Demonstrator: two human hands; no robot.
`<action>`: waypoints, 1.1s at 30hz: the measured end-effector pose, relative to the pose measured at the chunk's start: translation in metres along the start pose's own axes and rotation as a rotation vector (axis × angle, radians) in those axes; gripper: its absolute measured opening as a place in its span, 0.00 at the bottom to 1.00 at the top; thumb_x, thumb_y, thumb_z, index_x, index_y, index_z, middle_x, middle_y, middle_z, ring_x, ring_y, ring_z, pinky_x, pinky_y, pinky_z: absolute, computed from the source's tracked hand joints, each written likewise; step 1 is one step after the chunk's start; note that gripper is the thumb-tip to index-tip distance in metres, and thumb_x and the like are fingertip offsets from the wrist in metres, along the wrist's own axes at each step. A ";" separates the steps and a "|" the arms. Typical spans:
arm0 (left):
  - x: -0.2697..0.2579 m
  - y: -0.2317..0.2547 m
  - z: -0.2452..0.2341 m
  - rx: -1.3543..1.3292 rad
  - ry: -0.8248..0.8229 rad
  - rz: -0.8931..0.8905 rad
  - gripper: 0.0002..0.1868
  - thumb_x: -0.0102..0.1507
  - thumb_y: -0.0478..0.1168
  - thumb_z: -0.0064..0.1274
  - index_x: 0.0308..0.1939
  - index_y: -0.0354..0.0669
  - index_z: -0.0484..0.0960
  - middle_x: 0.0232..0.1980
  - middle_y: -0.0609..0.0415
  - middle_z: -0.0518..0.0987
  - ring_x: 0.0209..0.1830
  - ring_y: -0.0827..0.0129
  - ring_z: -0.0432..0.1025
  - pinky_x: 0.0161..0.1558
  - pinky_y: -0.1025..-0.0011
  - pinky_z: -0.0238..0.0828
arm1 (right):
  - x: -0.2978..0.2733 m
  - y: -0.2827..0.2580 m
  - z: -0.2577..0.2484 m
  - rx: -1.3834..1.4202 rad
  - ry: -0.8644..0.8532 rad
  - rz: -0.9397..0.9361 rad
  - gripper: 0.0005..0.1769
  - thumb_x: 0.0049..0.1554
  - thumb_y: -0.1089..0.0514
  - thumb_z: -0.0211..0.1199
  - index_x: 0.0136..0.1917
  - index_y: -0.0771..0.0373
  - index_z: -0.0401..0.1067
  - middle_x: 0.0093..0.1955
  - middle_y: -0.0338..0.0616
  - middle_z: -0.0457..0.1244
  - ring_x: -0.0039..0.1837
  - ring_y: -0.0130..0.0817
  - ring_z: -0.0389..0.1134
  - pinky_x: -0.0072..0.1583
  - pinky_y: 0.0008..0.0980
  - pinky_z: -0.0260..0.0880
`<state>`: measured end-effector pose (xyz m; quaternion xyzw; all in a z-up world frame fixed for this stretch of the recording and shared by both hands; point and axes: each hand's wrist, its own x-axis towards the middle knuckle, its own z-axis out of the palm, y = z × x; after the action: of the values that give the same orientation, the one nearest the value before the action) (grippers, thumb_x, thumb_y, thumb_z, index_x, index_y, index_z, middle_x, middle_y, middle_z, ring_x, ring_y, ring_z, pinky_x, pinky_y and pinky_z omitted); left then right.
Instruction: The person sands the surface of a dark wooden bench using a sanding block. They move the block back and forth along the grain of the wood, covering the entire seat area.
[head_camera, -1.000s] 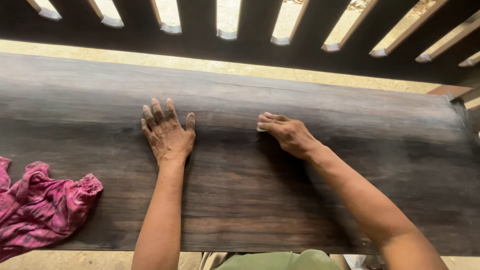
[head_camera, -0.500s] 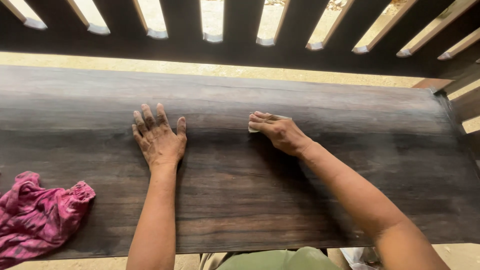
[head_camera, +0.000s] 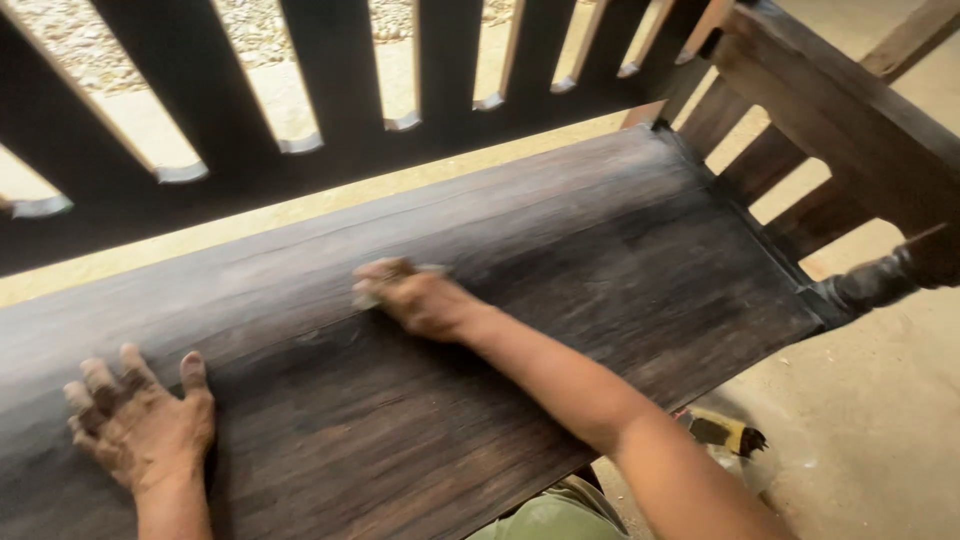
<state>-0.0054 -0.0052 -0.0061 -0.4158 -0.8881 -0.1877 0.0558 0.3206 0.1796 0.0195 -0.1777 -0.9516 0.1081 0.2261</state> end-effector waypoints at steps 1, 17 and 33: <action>0.001 0.000 0.005 -0.007 -0.003 0.012 0.45 0.69 0.73 0.31 0.81 0.49 0.56 0.82 0.38 0.49 0.82 0.39 0.38 0.74 0.39 0.35 | -0.027 0.030 -0.015 -0.009 0.002 0.011 0.24 0.66 0.69 0.44 0.74 0.63 0.64 0.73 0.52 0.62 0.68 0.42 0.66 0.67 0.44 0.73; 0.003 -0.018 0.028 0.035 0.086 0.056 0.46 0.73 0.75 0.31 0.82 0.46 0.60 0.82 0.33 0.52 0.84 0.36 0.40 0.75 0.34 0.36 | -0.068 0.064 -0.017 -0.547 0.326 0.357 0.23 0.59 0.71 0.41 0.62 0.72 0.71 0.67 0.60 0.64 0.69 0.50 0.67 0.69 0.41 0.71; 0.009 -0.022 0.035 0.048 0.112 0.041 0.44 0.72 0.73 0.35 0.80 0.46 0.62 0.81 0.31 0.54 0.82 0.34 0.43 0.72 0.34 0.36 | -0.137 0.163 -0.056 -0.530 0.531 0.595 0.11 0.57 0.67 0.49 0.51 0.69 0.71 0.50 0.64 0.66 0.56 0.63 0.67 0.61 0.52 0.67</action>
<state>-0.0259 0.0012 -0.0422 -0.4214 -0.8791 -0.1882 0.1191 0.5081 0.2827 -0.0322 -0.5153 -0.7635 -0.1276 0.3677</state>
